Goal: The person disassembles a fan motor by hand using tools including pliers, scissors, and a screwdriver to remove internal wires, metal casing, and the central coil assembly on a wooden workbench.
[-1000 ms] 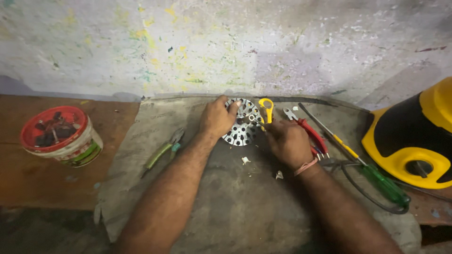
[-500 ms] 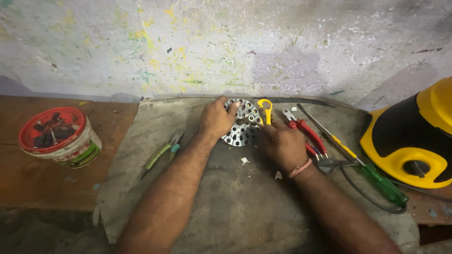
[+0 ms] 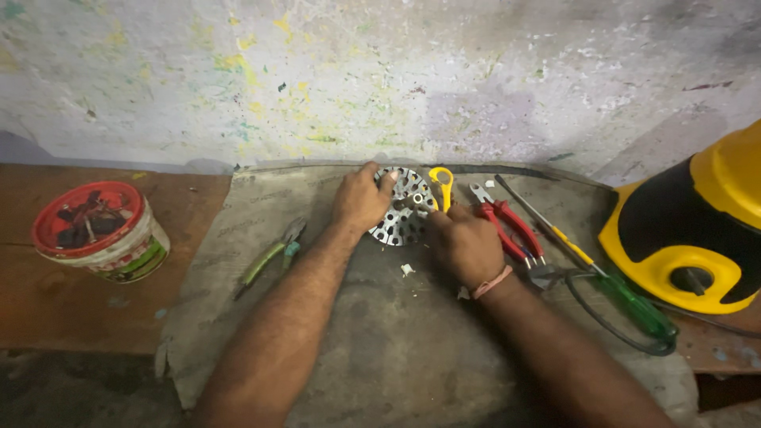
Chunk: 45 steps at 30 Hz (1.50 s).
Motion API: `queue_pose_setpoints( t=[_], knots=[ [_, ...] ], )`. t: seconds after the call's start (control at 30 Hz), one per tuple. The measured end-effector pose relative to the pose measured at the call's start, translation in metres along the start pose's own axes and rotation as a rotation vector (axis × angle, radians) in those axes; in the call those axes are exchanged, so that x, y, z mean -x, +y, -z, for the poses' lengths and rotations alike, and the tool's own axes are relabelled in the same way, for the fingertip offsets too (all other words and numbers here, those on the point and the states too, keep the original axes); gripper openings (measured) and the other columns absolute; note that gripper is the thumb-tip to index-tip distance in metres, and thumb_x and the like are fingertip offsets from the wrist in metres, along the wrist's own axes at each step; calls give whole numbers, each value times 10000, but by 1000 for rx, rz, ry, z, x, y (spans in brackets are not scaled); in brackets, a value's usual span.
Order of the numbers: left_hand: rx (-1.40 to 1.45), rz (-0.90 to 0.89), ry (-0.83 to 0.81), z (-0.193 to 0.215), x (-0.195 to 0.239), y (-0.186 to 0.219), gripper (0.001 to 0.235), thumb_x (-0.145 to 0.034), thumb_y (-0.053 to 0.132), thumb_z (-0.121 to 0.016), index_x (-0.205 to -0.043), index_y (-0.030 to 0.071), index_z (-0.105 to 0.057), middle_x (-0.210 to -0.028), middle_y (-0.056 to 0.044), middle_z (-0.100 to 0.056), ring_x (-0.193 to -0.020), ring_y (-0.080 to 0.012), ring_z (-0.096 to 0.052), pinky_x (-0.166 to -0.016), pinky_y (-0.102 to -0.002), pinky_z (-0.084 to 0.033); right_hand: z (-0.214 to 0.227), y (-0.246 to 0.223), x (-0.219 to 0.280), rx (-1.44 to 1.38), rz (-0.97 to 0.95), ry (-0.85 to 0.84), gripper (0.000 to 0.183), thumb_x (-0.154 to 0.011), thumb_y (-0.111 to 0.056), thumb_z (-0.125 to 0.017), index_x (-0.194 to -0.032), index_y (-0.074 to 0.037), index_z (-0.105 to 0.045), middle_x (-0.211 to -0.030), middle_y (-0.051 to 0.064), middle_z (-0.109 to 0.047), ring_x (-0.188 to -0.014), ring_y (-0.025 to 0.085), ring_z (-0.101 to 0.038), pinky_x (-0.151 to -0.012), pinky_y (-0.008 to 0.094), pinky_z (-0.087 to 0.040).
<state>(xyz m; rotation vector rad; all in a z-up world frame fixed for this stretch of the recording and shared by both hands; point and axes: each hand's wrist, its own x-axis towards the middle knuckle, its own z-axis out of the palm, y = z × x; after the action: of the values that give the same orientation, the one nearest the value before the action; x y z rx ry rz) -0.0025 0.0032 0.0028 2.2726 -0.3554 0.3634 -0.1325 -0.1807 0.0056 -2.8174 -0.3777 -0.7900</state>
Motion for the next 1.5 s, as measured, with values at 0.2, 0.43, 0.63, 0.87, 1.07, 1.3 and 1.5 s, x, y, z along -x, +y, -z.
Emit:
queue_pose_setpoints(
  t=[0.2, 0.43, 0.63, 0.87, 1.07, 1.3, 1.5],
  knots=[
    [27, 5, 17, 1, 3, -1, 450, -957, 424, -603, -1150, 28, -693, -1027, -296, -714, -993, -495, -672, -867, -560, -527, -11, 2, -6, -173, 8, 144, 173, -854, -153, -726, -1024, -132, -708, -888, 162, -721, -815, 364, -702, -693, 469, -551],
    [0, 16, -4, 0, -1, 0, 440, -963, 422, -597, -1115, 21, -698, -994, -302, -716, -978, -498, -678, -869, -557, -533, 17, 9, -4, -382, -187, 157, 165, -869, -140, -696, -1026, -102, -734, -826, 144, -722, -703, 334, -720, -647, 443, -560],
    [4, -4, 24, 0, 1, -1, 431, -953, 420, -612, -1085, 21, -707, -946, -304, -715, -943, -503, -683, -846, -562, -538, 26, -12, -6, -130, -30, 73, 160, -832, -192, -736, -967, -112, -763, -841, 154, -713, -703, 378, -692, -626, 487, -540],
    [2, -27, 7, -6, -1, -11, 438, -962, 437, -604, -1124, 43, -704, -977, -298, -717, -952, -502, -681, -840, -564, -539, 48, -3, -71, 192, 203, -307, 283, -791, -46, -617, -988, -178, -773, -893, 159, -733, -756, 370, -720, -669, 496, -576],
    [-22, -50, 78, -12, -3, -13, 448, -939, 447, -636, -1114, 38, -690, -987, -302, -708, -943, -512, -670, -821, -573, -531, 54, -1, -118, 100, 238, -414, 137, -818, -50, -633, -916, -83, -723, -872, 165, -737, -830, 376, -718, -752, 492, -565],
    [-9, -26, -6, -1, -1, -4, 398, -955, 412, -622, -1083, 42, -694, -935, -294, -714, -919, -506, -680, -826, -577, -530, 38, 14, -88, -286, 287, -178, 245, -751, -36, -681, -994, -13, -664, -954, 221, -681, -872, 466, -658, -744, 516, -525],
    [-13, -8, 10, 3, 3, 0, 411, -950, 423, -633, -1108, 48, -694, -930, -307, -709, -919, -511, -678, -815, -573, -535, 41, 2, -72, -366, 78, -74, 100, -843, -44, -726, -928, -32, -676, -817, 180, -699, -710, 364, -699, -661, 440, -546]
  ],
)
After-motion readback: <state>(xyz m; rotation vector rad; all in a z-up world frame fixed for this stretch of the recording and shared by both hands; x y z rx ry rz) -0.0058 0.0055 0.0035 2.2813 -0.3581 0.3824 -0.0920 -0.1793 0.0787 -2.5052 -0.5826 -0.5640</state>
